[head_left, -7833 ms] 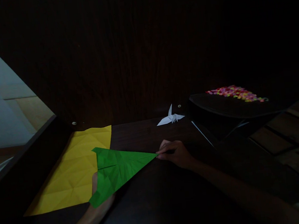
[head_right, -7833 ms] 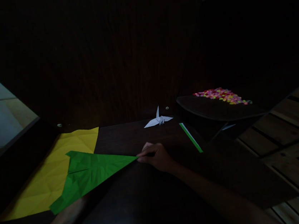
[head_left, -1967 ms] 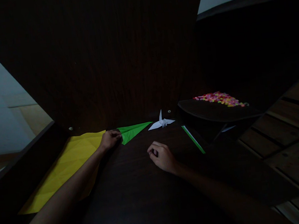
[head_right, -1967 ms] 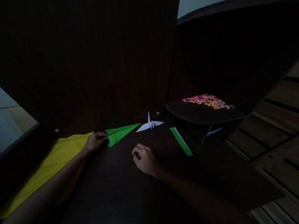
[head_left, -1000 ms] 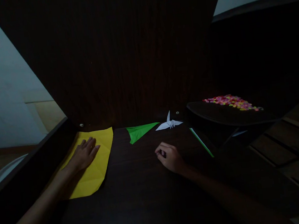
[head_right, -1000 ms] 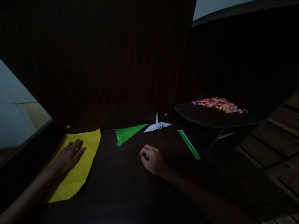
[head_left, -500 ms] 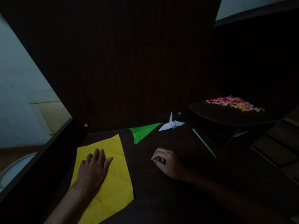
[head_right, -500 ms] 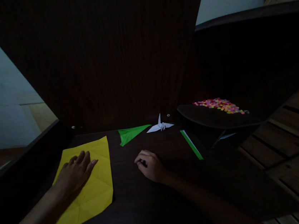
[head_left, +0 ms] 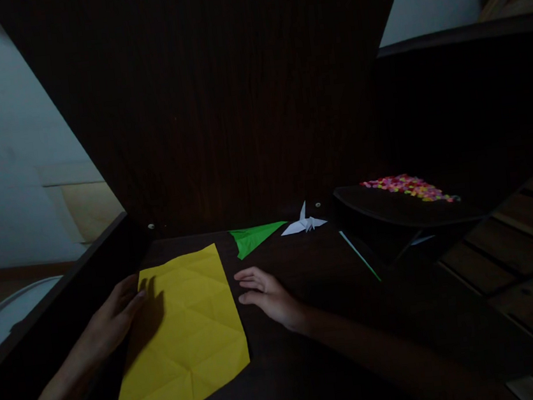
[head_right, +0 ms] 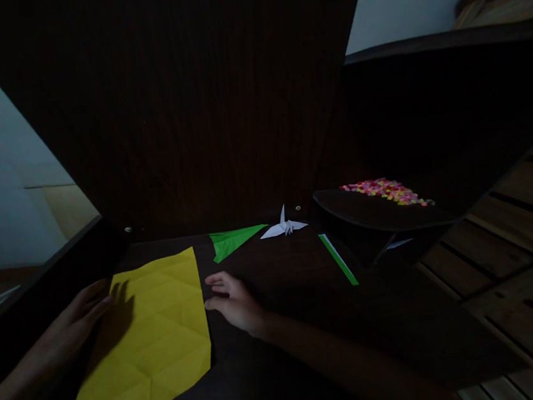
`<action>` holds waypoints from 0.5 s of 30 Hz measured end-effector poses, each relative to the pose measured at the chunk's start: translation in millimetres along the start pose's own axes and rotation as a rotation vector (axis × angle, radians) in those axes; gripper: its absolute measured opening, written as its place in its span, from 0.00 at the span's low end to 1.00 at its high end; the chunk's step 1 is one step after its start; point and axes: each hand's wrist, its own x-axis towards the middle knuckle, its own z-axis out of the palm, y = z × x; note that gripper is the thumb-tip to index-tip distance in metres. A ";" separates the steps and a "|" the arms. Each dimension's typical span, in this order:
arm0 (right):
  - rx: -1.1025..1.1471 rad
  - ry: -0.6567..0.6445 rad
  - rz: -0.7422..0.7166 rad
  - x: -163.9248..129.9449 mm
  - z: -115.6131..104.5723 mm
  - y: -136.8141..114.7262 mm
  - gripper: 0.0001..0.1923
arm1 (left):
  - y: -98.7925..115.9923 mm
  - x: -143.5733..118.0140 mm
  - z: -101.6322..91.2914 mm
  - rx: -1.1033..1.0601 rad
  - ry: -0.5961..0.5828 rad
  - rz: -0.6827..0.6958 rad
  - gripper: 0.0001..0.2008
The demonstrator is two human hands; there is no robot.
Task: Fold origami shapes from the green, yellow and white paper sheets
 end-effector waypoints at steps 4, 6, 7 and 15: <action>0.269 0.054 0.147 9.4 18.6 -7.9 0.21 | 6.2 -9.7 -0.1 -0.443 0.011 -0.253 0.26; 0.353 0.103 0.197 12.8 23.7 -9.5 0.21 | 13.1 -13.1 -0.7 -0.574 0.033 -0.368 0.25; 0.377 0.127 0.213 14.4 25.3 -9.0 0.21 | 16.5 -14.5 -1.1 -0.636 0.032 -0.425 0.26; 0.408 0.138 0.224 24.0 33.4 4.7 0.22 | 22.9 -23.4 7.0 -0.860 0.058 -0.400 0.27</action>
